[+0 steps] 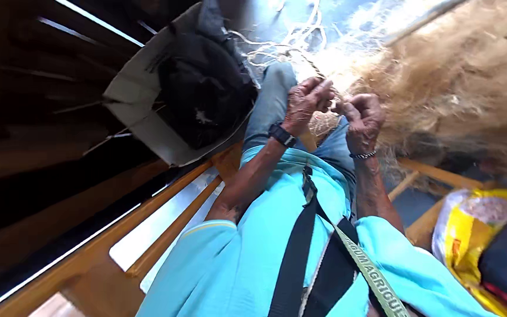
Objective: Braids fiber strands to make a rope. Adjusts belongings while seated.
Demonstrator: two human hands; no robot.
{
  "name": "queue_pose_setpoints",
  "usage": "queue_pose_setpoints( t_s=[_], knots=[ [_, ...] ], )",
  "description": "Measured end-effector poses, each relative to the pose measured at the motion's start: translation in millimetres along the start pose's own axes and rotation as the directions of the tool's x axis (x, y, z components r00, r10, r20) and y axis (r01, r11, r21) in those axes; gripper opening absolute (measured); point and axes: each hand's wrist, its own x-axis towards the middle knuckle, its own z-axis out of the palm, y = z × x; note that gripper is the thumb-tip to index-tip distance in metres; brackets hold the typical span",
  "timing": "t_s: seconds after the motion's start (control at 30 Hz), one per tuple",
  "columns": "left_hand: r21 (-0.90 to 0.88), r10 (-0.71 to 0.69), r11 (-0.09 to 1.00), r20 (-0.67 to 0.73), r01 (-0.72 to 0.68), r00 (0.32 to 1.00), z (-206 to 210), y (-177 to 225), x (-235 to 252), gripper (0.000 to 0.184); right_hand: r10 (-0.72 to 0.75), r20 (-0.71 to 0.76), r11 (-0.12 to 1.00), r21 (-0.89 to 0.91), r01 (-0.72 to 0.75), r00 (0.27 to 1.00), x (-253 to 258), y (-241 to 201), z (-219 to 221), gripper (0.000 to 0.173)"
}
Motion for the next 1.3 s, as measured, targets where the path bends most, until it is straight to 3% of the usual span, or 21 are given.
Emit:
queue_pose_setpoints(
  t_s=[0.27, 0.5, 0.8, 0.97, 1.3],
  knots=[
    [-0.017, 0.031, 0.999, 0.186, -0.029, 0.982, -7.3, -1.5, 4.3, 0.014, 0.072, 0.033, 0.964, 0.254, -0.078, 0.997, -2.6, -4.2, -12.6, 0.010],
    [0.142, 0.129, 0.976, 0.236, -0.165, 0.963, -2.6, -3.6, 9.1, 0.013, 0.109, 0.018, 0.934, 0.341, -0.109, 0.994, -5.3, -7.3, -18.9, 0.010],
    [0.320, 0.290, 0.871, 0.277, -0.372, 0.916, 8.8, 3.2, 10.6, 0.009, 0.103, 0.073, 0.959, 0.256, -0.119, 0.992, 3.3, -19.1, -20.4, 0.014],
    [0.404, 0.361, 0.760, 0.391, -0.510, 0.847, 7.9, 3.3, 9.8, 0.010, 0.130, 0.020, 0.956, 0.264, -0.131, 0.991, 13.5, -26.0, -12.6, 0.004],
    [0.385, 0.349, 0.729, 0.502, -0.566, 0.791, -2.7, -2.1, 8.9, 0.011, 0.247, 0.153, 0.881, 0.375, -0.287, 0.957, 5.7, -14.6, -16.8, 0.006]
  ],
)
